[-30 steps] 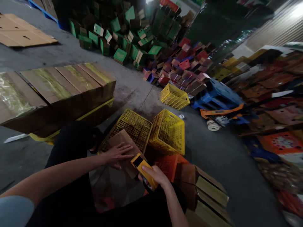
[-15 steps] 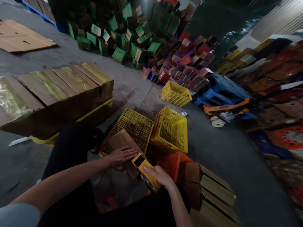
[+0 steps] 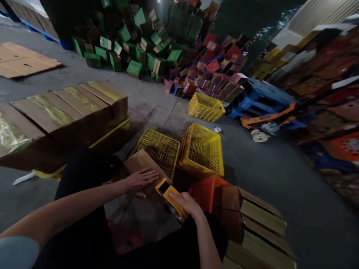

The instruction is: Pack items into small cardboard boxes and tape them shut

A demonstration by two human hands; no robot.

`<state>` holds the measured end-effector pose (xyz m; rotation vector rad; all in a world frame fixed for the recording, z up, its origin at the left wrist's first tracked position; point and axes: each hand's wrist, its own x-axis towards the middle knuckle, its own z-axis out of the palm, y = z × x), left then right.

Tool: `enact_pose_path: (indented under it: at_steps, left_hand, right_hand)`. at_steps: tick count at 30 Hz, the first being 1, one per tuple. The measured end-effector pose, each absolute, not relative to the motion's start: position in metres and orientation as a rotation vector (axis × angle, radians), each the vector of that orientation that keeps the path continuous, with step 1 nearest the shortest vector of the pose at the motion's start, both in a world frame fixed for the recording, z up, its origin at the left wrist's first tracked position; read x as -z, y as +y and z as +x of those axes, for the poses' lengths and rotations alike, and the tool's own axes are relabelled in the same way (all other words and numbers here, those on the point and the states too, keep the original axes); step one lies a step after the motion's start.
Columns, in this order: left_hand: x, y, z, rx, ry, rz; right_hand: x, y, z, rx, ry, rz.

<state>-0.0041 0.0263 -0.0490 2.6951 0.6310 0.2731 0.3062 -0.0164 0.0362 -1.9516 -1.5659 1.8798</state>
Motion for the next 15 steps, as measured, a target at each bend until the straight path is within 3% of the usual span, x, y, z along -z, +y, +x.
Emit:
enact_pose_path:
  at_steps: [5, 15]
  left_hand:
    - [0.044, 0.013, 0.014, -0.208, 0.611, 2.713]
    - [0.049, 0.014, 0.013, -0.288, 0.595, 2.703]
  right_hand:
    - [-0.036, -0.019, 0.308, -1.894, -1.567, -1.937]
    - [-0.047, -0.026, 0.321, -1.581, -1.797, -2.097]
